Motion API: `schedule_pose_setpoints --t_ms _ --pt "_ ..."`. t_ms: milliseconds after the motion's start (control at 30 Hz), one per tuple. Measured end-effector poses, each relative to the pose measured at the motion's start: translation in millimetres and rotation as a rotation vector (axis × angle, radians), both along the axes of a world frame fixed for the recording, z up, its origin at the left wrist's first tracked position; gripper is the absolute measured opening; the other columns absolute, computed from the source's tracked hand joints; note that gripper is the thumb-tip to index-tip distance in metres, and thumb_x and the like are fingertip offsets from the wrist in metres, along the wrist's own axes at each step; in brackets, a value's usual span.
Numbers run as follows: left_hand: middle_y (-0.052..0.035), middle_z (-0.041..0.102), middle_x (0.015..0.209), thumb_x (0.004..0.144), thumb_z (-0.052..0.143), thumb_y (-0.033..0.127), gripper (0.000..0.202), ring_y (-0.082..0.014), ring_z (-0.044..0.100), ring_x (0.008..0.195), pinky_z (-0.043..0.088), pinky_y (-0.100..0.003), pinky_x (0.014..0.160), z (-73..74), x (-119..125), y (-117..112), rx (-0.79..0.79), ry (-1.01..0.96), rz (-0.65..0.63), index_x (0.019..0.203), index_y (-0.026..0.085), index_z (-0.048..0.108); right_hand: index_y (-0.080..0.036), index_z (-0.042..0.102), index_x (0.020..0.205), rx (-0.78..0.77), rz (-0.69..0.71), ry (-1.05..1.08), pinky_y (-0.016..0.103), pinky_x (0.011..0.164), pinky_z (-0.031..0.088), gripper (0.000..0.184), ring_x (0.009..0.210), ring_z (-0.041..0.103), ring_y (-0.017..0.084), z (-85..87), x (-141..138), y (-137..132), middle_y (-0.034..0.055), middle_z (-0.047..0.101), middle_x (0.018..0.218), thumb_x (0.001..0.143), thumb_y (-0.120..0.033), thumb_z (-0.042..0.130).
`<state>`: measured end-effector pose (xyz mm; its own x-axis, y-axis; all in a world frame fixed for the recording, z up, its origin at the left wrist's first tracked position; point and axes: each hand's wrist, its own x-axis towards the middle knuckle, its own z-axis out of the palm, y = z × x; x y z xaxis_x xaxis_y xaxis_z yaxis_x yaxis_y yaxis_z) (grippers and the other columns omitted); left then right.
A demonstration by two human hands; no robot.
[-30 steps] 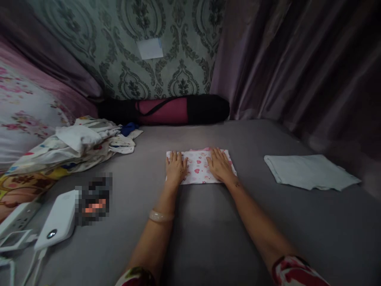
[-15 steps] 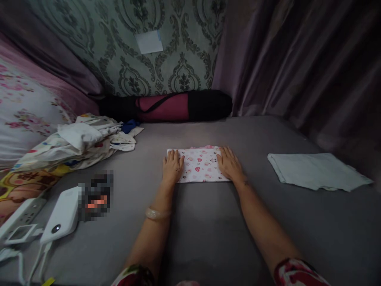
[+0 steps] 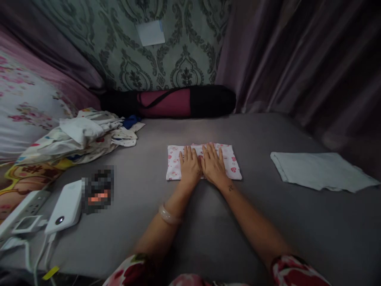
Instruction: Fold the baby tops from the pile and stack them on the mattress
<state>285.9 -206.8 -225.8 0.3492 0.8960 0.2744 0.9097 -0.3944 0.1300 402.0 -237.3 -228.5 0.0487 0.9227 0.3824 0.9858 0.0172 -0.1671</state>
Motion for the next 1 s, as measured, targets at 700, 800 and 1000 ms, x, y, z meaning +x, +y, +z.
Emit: schedule_pose_setpoints --t_ms 700,800,1000 --pt "-0.0192 0.033 0.152 0.098 0.020 0.045 0.063 -0.0322 0.024 0.143 0.017 -0.049 0.116 -12.9 -27 25 -0.118 0.078 0.083 0.145 0.006 0.036 -0.002 0.039 0.142 -0.152 -0.164 0.003 0.049 0.114 0.018 0.056 0.140 0.029 0.030 -15.0 44 8 0.0199 0.039 0.148 0.096 -0.033 0.027" --pt "-0.0176 0.036 0.151 0.098 0.023 0.046 0.060 -0.0323 0.027 0.141 0.022 -0.051 0.113 -5.3 -27 23 -0.137 0.073 0.078 0.143 0.010 0.038 -0.004 0.043 0.140 -0.140 -0.162 -0.004 0.048 0.112 0.021 0.054 0.137 0.033 0.030 -13.2 46 10 0.0193 0.042 0.147 0.097 -0.033 0.028" --pt "-0.0158 0.058 0.125 0.096 0.031 0.033 0.043 -0.0299 0.050 0.117 0.034 -0.051 0.104 15.6 -37 44 -0.133 0.110 0.011 0.127 0.016 0.055 -0.013 0.061 0.121 -0.095 -0.131 0.035 0.043 0.109 0.024 0.041 0.120 0.051 0.026 -3.1 62 16 0.0136 0.060 0.130 0.097 -0.022 0.030"
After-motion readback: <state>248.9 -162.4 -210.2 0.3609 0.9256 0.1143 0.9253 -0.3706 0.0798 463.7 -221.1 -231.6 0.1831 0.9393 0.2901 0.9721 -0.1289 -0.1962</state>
